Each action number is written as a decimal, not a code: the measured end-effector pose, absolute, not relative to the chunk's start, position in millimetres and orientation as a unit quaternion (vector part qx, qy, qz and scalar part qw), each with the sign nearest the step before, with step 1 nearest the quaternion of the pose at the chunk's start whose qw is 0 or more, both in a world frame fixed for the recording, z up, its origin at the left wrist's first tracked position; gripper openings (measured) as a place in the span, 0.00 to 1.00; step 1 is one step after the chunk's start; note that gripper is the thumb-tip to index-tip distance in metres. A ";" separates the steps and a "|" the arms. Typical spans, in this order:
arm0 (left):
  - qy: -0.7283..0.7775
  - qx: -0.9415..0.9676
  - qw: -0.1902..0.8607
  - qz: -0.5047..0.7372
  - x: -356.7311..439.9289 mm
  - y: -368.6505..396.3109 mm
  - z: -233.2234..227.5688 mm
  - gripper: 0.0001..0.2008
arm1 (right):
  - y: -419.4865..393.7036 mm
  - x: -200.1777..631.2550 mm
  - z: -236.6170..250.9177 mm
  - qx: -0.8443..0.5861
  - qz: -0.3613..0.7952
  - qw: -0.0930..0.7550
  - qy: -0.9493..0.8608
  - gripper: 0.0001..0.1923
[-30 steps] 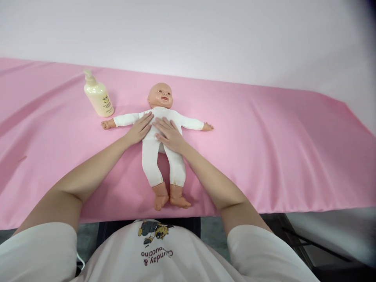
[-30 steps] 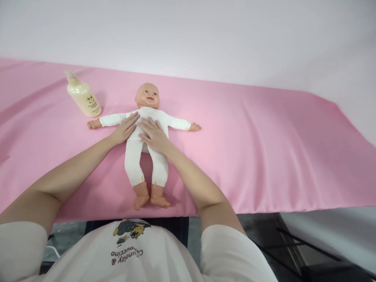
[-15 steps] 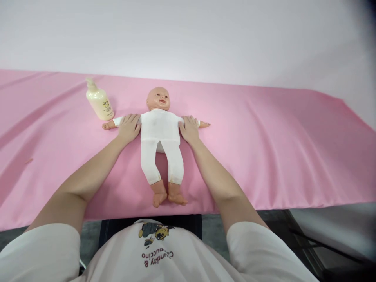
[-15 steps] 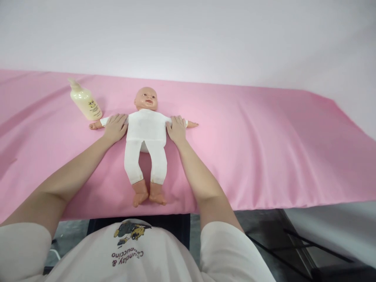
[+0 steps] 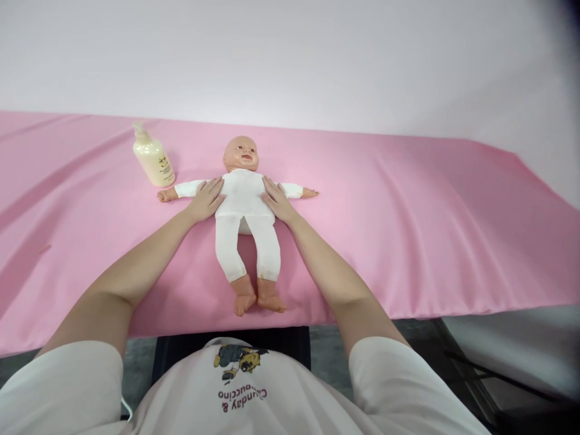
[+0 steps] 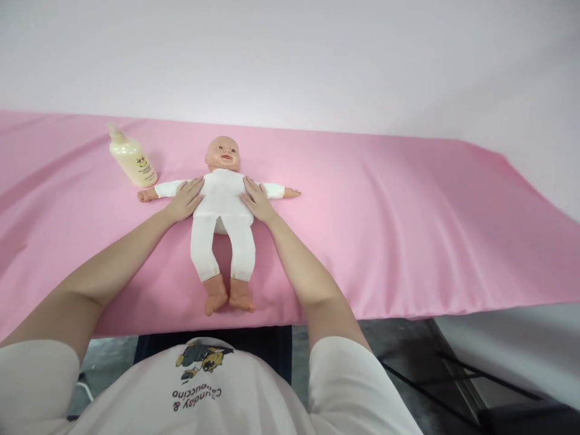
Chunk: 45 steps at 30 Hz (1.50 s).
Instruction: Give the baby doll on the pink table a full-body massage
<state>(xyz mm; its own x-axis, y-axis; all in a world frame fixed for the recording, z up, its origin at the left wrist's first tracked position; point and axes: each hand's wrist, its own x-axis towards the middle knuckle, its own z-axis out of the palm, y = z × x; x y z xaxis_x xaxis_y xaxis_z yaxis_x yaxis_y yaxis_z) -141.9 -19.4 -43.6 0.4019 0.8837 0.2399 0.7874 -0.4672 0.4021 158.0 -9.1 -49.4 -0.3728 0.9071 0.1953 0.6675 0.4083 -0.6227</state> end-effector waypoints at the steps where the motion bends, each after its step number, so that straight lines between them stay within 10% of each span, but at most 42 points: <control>1: 0.496 0.833 0.121 0.212 -142.0 -19.0 -43.4 0.38 | -10.2 158.2 -47.8 -0.481 0.236 0.269 -0.801 0.39; 13: 0.339 0.877 0.192 0.282 -142.5 -29.9 -31.7 0.38 | -16.7 161.1 -44.3 -0.471 0.251 0.430 -0.728 0.40; 22: 0.268 0.916 0.184 0.235 -121.2 -47.6 -23.0 0.34 | -37.2 137.1 -29.6 -0.362 0.183 0.296 -0.865 0.40; 45: 0.492 0.808 0.098 0.308 -127.3 -28.9 -45.3 0.24 | -14.0 145.4 -63.6 -0.465 0.234 0.428 -0.739 0.31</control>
<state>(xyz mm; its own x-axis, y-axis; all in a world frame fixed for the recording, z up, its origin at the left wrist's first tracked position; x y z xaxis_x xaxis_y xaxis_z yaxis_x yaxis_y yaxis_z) -127.3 -28.9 -45.3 0.3257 0.8560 0.4016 0.7348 -0.4965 0.4622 145.4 -14.0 -63.6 -0.2015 0.8872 0.4152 0.4866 0.4585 -0.7436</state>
